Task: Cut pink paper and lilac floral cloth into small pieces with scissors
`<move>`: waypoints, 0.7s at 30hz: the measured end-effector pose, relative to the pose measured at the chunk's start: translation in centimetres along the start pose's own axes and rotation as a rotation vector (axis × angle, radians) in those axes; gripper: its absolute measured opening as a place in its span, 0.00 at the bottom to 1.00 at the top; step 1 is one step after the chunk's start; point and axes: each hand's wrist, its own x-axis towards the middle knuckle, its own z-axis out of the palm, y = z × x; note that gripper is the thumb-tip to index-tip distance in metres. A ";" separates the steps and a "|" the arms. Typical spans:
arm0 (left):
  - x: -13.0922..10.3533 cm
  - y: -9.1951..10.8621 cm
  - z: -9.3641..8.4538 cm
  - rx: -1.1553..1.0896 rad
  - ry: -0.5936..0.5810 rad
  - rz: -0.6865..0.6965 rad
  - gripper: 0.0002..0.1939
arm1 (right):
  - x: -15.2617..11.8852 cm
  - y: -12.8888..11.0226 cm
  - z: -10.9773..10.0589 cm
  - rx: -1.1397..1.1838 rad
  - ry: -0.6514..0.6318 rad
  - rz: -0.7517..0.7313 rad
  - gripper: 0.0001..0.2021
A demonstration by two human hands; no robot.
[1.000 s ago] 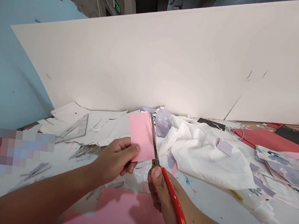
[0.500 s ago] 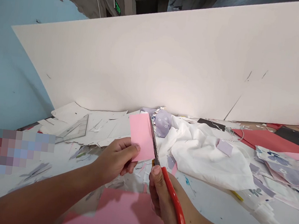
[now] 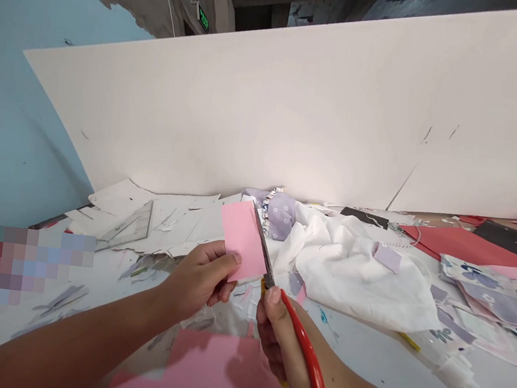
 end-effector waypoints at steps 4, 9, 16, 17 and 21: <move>-0.1 -0.4 0.0 0.031 0.005 -0.007 0.13 | -0.4 -0.6 -0.1 -0.143 0.004 -0.110 0.27; -0.2 -0.6 0.1 0.071 -0.013 -0.003 0.14 | -0.3 -1.1 0.1 -0.184 0.037 -0.089 0.29; -0.2 -0.5 0.2 0.127 -0.016 -0.004 0.14 | -0.3 -1.1 0.4 -0.174 0.086 -0.056 0.29; -0.2 -0.5 0.3 0.131 -0.016 -0.001 0.14 | -0.3 -1.0 0.4 -0.161 0.097 -0.049 0.29; -0.3 -0.6 0.3 0.138 -0.017 0.016 0.13 | 0.0 -0.5 0.4 -0.093 0.126 -0.020 0.28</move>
